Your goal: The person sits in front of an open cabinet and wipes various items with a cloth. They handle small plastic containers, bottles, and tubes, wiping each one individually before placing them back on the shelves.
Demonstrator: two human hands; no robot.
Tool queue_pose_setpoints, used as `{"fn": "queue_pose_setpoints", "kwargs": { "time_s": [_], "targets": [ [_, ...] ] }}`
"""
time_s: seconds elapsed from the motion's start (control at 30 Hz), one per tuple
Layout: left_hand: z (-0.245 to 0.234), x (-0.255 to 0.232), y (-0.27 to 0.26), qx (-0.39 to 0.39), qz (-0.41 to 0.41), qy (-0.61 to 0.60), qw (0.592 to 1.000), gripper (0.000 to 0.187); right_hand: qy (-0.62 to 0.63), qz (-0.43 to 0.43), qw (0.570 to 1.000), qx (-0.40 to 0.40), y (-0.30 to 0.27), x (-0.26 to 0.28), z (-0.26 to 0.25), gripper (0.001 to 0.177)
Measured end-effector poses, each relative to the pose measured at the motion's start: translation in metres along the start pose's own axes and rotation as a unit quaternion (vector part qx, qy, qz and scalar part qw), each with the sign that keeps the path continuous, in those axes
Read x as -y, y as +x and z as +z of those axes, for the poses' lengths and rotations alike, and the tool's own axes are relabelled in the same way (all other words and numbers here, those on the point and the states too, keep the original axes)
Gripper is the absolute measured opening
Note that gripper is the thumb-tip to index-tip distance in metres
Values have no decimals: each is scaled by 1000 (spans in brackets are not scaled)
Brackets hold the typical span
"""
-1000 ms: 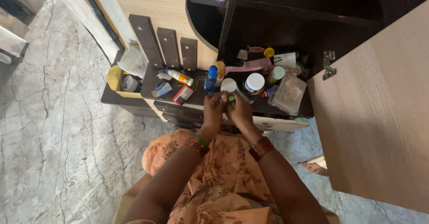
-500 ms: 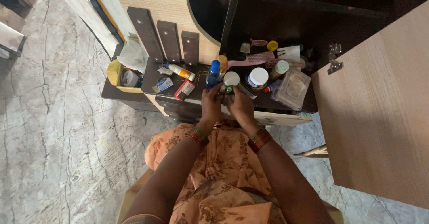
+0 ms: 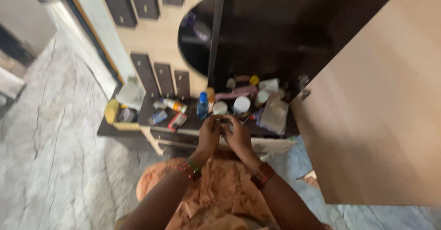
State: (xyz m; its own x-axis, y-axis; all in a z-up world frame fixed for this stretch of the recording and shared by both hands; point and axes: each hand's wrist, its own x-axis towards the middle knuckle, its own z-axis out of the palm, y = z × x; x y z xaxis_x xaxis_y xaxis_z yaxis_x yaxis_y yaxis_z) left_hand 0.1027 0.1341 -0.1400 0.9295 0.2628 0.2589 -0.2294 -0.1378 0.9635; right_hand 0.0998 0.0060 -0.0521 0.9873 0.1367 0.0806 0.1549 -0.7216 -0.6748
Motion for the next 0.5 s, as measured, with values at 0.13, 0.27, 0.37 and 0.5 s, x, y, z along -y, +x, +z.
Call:
{"fn": "queue_pose_setpoints", "kwargs": {
  "time_s": [0.13, 0.27, 0.37, 0.5],
  "targets": [
    [9, -72, 23, 62, -41, -129, 989, 39, 65, -114, 987, -91, 0, 39, -57, 28],
    [15, -147, 38, 116, -49, -179, 976, 41, 111, -154, 975, -117, -2, 69, -114, 27],
    [21, -192, 51, 140, -5, -193, 971, 39, 116, -166, 970, -133, 2, 87, -148, 26],
    [32, -238, 63, 154, 23, -162, 974, 36, 136, -186, 962, -147, 4, 101, -189, 26]
  ]
}}
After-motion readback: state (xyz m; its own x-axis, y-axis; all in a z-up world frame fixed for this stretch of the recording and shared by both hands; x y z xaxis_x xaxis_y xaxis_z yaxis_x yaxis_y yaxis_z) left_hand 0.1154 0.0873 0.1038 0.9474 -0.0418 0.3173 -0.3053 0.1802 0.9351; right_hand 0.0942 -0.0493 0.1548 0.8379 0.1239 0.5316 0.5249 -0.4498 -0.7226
